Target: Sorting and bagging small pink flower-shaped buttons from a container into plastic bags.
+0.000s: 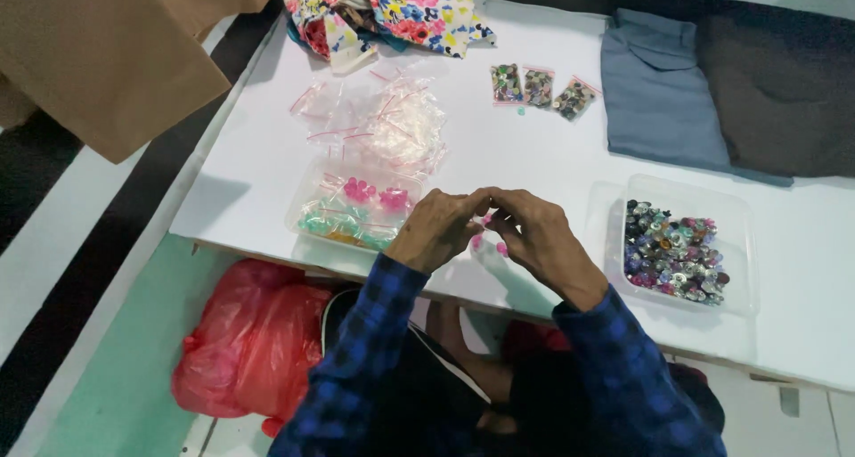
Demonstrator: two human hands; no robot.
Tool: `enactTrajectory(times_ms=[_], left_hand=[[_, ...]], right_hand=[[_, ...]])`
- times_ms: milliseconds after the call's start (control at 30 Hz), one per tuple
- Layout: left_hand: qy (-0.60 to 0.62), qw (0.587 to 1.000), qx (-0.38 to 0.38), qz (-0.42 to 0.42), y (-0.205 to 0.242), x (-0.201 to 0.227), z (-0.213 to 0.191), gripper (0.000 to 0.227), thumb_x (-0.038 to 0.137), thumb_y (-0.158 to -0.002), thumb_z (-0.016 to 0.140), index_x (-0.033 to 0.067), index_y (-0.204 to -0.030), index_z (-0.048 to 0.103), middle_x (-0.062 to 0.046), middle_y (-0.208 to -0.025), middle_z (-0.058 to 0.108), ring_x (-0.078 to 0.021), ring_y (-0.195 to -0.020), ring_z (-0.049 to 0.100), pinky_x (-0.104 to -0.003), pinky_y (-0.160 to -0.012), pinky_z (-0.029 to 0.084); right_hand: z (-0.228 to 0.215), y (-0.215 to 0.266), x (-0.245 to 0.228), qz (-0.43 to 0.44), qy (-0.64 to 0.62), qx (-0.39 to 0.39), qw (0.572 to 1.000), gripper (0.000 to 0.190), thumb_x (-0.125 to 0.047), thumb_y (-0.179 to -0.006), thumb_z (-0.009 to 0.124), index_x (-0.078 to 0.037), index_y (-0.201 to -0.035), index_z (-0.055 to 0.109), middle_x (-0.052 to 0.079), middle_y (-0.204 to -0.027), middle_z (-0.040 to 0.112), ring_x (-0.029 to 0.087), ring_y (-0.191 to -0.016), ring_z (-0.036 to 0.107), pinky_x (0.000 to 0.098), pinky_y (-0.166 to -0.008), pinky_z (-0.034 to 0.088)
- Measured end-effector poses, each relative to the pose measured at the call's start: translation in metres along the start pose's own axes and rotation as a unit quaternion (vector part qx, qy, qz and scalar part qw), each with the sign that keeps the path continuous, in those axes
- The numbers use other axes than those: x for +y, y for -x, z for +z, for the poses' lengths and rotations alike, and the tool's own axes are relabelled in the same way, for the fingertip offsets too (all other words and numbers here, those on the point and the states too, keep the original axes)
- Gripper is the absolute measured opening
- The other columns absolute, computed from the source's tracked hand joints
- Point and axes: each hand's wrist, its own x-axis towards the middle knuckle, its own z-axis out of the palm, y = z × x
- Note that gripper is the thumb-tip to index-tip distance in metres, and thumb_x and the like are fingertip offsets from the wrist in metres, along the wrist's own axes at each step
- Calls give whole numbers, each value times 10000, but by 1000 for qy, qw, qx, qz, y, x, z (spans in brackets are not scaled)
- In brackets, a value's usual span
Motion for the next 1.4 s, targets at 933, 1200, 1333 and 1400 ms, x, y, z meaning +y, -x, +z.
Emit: enactTrajectory(times_ms=[933, 1200, 1333, 1400], left_hand=[[49, 998, 25, 7, 5, -18, 10, 325, 122, -817, 793, 157, -1063, 583, -52, -877, 761, -349, -848, 750, -486, -775, 590], [67, 997, 29, -6, 11, -8, -5, 316, 84, -822, 789, 144, -1063, 593, -69, -883, 766, -342, -843, 757, -472, -769, 595], [88, 994, 67, 6, 11, -11, 13, 295, 167, -829, 804, 179, -1027, 586, -44, -836, 753, -296, -753, 757, -431, -715, 597], [82, 993, 82, 10, 9, -2, 14, 283, 200, -837, 810, 174, -998, 579, -43, -811, 742, -277, -722, 758, -419, -698, 599]], right_hand=[[6, 3, 5, -45, 38, 108, 992, 160, -70, -892, 778, -102, -1049, 779, 94, -933, 752, 241, -718, 724, 334, -645, 595], [7, 12, 0, -57, 28, 125, 990, 342, -50, -924, 737, -78, -1262, 693, 119, -1153, 721, 261, -822, 734, 333, -679, 604], [35, 31, 20, -54, 50, 167, 983, 666, -126, -815, 848, -62, -1426, 589, 168, -1137, 706, 322, -928, 734, 384, -795, 605], [49, 32, 31, -34, 19, 194, 980, 664, 24, -831, 781, -35, -1453, 556, 246, -1092, 718, 388, -931, 733, 466, -828, 605]])
